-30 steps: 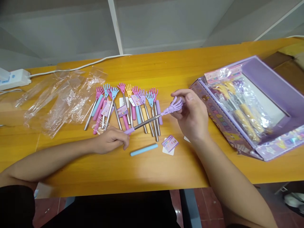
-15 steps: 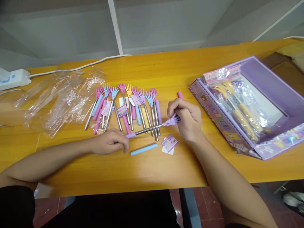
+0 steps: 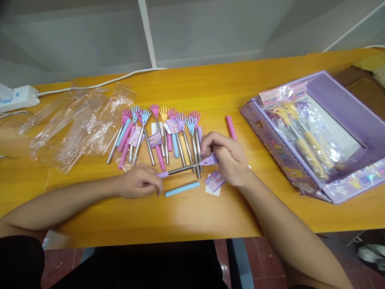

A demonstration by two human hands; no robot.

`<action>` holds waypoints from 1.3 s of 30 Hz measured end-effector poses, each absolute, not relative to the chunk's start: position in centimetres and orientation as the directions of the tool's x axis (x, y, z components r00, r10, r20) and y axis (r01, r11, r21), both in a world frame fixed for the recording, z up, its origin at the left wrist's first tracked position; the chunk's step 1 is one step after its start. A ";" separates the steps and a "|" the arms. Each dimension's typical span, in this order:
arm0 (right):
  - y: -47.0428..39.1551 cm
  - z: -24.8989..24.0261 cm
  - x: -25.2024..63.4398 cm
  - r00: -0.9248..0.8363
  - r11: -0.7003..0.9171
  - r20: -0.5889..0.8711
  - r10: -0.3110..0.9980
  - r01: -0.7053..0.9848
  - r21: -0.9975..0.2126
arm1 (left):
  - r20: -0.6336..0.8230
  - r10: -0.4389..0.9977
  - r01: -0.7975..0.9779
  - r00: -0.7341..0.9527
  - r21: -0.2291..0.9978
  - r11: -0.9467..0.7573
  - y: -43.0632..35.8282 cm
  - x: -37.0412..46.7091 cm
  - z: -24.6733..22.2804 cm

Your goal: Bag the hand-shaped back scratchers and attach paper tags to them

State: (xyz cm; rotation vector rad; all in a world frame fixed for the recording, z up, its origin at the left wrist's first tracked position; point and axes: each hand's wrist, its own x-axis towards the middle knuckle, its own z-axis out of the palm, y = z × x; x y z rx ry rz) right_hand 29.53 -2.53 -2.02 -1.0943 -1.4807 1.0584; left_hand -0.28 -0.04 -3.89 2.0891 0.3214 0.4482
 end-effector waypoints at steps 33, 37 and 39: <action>-4.2 -2.4 27.2 -0.244 0.229 0.191 0.951 0.137 -0.964 | 0.162 0.363 0.075 0.918 0.826 -0.559 -0.3 -0.3 -4.2; -4.2 -2.5 27.0 -0.242 0.231 0.197 0.950 0.122 -0.965 | 0.178 0.364 0.064 0.914 0.824 -0.563 -0.3 -0.3 -4.2; -4.2 -2.6 26.9 -0.246 0.239 0.207 0.947 0.109 -0.965 | 0.185 0.364 0.057 0.913 0.826 -0.561 -0.3 -0.3 -4.2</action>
